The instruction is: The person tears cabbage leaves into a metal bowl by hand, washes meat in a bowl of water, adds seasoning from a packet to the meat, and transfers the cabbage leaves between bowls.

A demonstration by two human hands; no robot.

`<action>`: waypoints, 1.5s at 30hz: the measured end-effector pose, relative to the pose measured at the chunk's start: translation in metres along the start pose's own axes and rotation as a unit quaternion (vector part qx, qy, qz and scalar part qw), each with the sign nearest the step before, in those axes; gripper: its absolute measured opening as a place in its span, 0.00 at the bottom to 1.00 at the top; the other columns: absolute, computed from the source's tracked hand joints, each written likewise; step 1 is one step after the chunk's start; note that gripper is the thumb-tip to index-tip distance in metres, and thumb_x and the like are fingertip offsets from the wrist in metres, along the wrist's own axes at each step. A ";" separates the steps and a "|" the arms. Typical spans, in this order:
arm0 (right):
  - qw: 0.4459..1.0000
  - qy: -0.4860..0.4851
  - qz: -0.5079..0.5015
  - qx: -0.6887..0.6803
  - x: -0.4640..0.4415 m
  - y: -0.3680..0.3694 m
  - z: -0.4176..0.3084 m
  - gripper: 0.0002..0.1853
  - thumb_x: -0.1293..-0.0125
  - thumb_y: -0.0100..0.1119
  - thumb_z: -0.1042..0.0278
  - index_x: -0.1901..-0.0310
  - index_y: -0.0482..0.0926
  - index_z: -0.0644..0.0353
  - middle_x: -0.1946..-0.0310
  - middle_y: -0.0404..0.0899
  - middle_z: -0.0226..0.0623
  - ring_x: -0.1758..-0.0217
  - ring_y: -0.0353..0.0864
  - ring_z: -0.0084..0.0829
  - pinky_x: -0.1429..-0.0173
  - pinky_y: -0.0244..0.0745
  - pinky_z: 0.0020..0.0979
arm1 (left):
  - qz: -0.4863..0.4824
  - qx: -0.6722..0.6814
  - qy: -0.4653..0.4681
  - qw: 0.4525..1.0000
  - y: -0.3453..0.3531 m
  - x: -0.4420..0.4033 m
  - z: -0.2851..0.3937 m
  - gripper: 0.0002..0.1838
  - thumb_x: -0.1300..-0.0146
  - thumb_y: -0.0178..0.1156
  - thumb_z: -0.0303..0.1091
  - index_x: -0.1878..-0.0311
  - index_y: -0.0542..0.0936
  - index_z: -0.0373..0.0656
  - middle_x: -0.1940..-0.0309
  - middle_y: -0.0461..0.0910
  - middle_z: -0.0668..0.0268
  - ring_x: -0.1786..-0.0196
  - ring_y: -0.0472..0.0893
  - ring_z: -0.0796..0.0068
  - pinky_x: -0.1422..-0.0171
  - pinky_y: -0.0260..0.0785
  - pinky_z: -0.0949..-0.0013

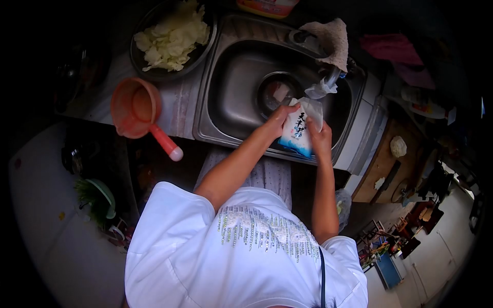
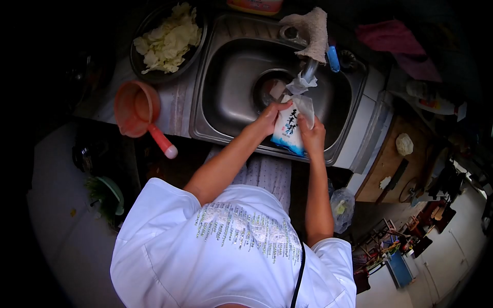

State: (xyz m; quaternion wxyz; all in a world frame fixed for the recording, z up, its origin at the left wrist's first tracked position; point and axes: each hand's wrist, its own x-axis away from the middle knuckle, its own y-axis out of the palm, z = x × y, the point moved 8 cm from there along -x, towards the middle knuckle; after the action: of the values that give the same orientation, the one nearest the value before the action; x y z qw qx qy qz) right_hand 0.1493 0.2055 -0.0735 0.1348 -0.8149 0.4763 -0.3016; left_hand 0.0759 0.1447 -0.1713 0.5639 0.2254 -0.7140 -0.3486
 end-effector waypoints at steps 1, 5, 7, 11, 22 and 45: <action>1.000 0.000 0.001 0.000 -0.004 -0.002 -0.004 0.16 0.42 0.58 0.59 0.59 0.78 0.63 0.73 0.80 0.36 0.70 0.76 0.23 0.64 0.70 0.27 | -0.017 -0.032 0.003 0.999 0.004 0.004 0.002 0.16 0.41 0.55 0.40 0.54 0.73 0.40 0.61 0.78 0.60 0.59 0.78 0.65 0.50 0.70 0.61; 0.993 0.109 -0.003 -0.044 -0.013 0.000 0.011 0.17 0.42 0.59 0.59 0.60 0.78 0.66 0.72 0.79 0.35 0.72 0.76 0.23 0.65 0.70 0.26 | -0.041 -0.036 0.040 0.998 0.022 0.033 0.012 0.18 0.36 0.49 0.42 0.49 0.70 0.39 0.58 0.77 0.59 0.56 0.78 0.66 0.48 0.69 0.60; 0.986 0.147 0.005 -0.081 -0.015 0.004 0.022 0.17 0.42 0.59 0.60 0.61 0.78 0.67 0.73 0.79 0.34 0.72 0.76 0.22 0.66 0.70 0.25 | -0.026 -0.059 0.068 0.996 0.012 0.034 0.014 0.19 0.35 0.49 0.43 0.48 0.70 0.39 0.58 0.77 0.60 0.56 0.78 0.67 0.49 0.70 0.62; 0.979 0.165 0.012 -0.122 -0.013 0.011 0.027 0.15 0.42 0.59 0.60 0.63 0.77 0.67 0.74 0.78 0.33 0.76 0.75 0.20 0.71 0.69 0.23 | 0.031 -0.160 0.101 0.981 -0.008 0.033 0.016 0.20 0.34 0.47 0.43 0.49 0.70 0.36 0.60 0.78 0.60 0.60 0.79 0.72 0.53 0.72 0.68; 0.998 0.026 0.002 0.049 -0.029 0.019 0.013 0.15 0.41 0.55 0.58 0.63 0.77 0.63 0.77 0.78 0.40 0.72 0.76 0.27 0.65 0.70 0.31 | 0.114 -0.151 0.112 0.976 -0.023 0.029 0.021 0.16 0.35 0.47 0.39 0.56 0.74 0.33 0.65 0.79 0.59 0.65 0.80 0.71 0.60 0.75 0.68; 0.997 -0.045 0.035 0.056 -0.027 0.015 -0.011 0.13 0.39 0.54 0.61 0.65 0.76 0.64 0.79 0.75 0.45 0.76 0.74 0.32 0.68 0.68 0.32 | 0.109 -0.212 0.154 0.959 -0.018 0.030 0.020 0.17 0.36 0.50 0.40 0.54 0.74 0.35 0.63 0.79 0.62 0.63 0.79 0.73 0.59 0.72 0.71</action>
State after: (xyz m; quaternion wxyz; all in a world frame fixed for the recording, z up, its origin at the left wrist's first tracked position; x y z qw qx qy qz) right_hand 0.1219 0.2219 -0.0824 0.2116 -0.8017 0.4804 -0.2860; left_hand 0.0473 0.1168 -0.1677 0.7364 0.0720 -0.5483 -0.3897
